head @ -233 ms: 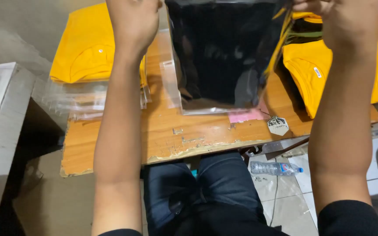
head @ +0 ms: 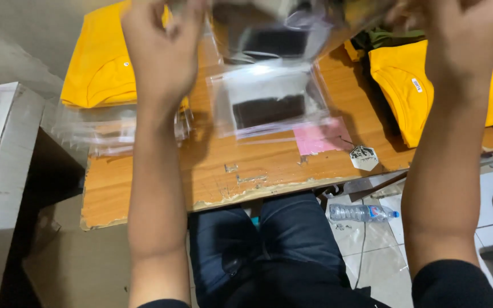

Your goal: The person folds yellow and black t-shirts and places them into clear plastic bags on a wooden table. The person stacks the packaged shirts on the left side of the table and continues the process with additional shirts from a pile on the right.

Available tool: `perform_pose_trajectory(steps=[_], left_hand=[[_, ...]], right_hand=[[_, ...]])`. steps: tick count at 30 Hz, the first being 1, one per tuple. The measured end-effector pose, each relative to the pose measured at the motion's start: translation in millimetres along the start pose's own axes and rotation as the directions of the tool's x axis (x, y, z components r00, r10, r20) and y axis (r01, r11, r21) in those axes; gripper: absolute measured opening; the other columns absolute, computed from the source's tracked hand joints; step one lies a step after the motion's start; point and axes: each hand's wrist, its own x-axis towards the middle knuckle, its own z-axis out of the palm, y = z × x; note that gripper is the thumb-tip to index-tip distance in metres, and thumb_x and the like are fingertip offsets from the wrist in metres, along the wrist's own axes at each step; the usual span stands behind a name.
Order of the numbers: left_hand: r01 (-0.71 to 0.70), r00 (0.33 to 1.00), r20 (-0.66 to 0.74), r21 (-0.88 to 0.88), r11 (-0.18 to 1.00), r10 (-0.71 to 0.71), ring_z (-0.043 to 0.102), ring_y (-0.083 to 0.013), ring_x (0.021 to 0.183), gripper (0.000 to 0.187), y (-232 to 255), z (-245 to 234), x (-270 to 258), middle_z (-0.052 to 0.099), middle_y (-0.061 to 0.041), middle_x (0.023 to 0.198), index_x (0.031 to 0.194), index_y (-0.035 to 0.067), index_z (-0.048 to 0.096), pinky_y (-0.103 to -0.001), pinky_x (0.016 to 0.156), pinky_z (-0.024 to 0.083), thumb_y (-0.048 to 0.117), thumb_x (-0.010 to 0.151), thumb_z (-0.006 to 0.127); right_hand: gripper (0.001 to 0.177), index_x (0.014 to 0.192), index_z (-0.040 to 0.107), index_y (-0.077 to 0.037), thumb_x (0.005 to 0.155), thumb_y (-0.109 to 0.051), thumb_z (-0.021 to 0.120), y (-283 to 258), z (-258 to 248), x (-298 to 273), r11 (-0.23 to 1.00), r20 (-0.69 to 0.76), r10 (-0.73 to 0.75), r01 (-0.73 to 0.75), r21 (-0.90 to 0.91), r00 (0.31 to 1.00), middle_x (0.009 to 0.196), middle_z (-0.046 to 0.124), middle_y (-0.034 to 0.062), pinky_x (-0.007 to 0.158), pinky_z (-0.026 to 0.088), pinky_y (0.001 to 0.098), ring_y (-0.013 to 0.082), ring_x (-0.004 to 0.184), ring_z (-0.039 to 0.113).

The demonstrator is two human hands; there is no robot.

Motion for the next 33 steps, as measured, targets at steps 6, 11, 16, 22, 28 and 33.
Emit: perform_pose_trajectory(steps=[6, 11, 16, 22, 28, 33], left_hand=[[0.032, 0.613, 0.764, 0.231, 0.972, -0.202, 0.059, -0.0197, 0.1, 0.041, 11, -56, -89, 0.055, -0.005, 0.11, 0.117, 0.021, 0.075, -0.039, 0.091, 0.052, 0.045, 0.104, 0.044], [0.193, 0.644, 0.62, 0.436, 0.879, -0.449, 0.051, -0.0322, 0.136, 0.05, -16, -34, -114, 0.056, -0.018, 0.135, 0.142, 0.011, 0.057, -0.045, 0.11, 0.039, 0.041, 0.103, 0.049], [0.086, 0.827, 0.386, 0.63, 0.772, -0.408, 0.032, -0.051, 0.144, 0.048, -86, 69, -118, 0.038, -0.025, 0.153, 0.149, 0.012, 0.05, -0.062, 0.113, 0.033, 0.033, 0.106, 0.046], [0.059, 0.753, 0.304, 0.852, 0.52, -0.583, -0.002, -0.0443, 0.157, 0.071, -166, 111, -155, 0.004, -0.009, 0.173, 0.165, 0.027, 0.02, -0.069, 0.121, 0.008, 0.059, 0.103, 0.027], [0.145, 0.498, 0.332, 0.879, 0.454, -0.801, -0.008, -0.0472, 0.155, 0.081, -157, 110, -139, 0.0, -0.011, 0.173, 0.165, 0.023, 0.01, -0.068, 0.121, 0.001, 0.065, 0.097, 0.01], [0.155, 0.432, 0.331, 0.889, 0.43, -0.839, -0.009, -0.0452, 0.156, 0.082, -153, 108, -138, -0.001, -0.009, 0.173, 0.166, 0.025, 0.01, -0.066, 0.122, -0.001, 0.066, 0.095, 0.008]], right_hand=[[0.025, 0.111, 0.061, 0.006, 0.099, -0.016, 0.062, -21, -12, -80, 0.681, 0.411, 0.376, -0.548, 0.486, 0.831, 0.09, 0.07, 0.0214, 0.065, 0.065, 0.031, 0.026, 0.085, 0.075], [0.009, 0.101, 0.069, -0.007, 0.109, -0.004, 0.069, -37, 46, -69, 0.712, 0.004, 0.698, -0.694, 0.112, 0.716, 0.095, 0.071, 0.0059, 0.083, 0.061, 0.0274, 0.0128, 0.087, 0.067], [0.036, 0.129, 0.064, -0.01, 0.101, -0.03, 0.076, 8, 145, -65, 0.933, 0.058, 0.316, -0.298, -0.202, 0.947, 0.135, 0.056, 0.0154, 0.101, 0.044, 0.0485, 0.0382, 0.128, 0.05], [0.087, 0.165, 0.025, -0.024, 0.094, -0.071, 0.039, 42, 210, -80, 0.812, 0.465, 0.543, -0.294, -0.505, 0.699, 0.171, 0.003, 0.0145, 0.12, 0.003, 0.0706, 0.0522, 0.151, -0.007], [0.09, 0.165, 0.016, -0.027, 0.09, -0.075, 0.031, 48, 215, -77, 0.749, 0.541, 0.656, -0.364, -0.554, 0.526, 0.172, 0.005, 0.0126, 0.121, 0.004, 0.0663, 0.0539, 0.151, -0.004], [0.091, 0.165, 0.017, -0.027, 0.089, -0.076, 0.028, 36, 210, -70, 0.731, 0.579, 0.682, -0.392, -0.558, 0.447, 0.172, 0.005, 0.012, 0.121, 0.005, 0.0671, 0.0504, 0.152, -0.004]])
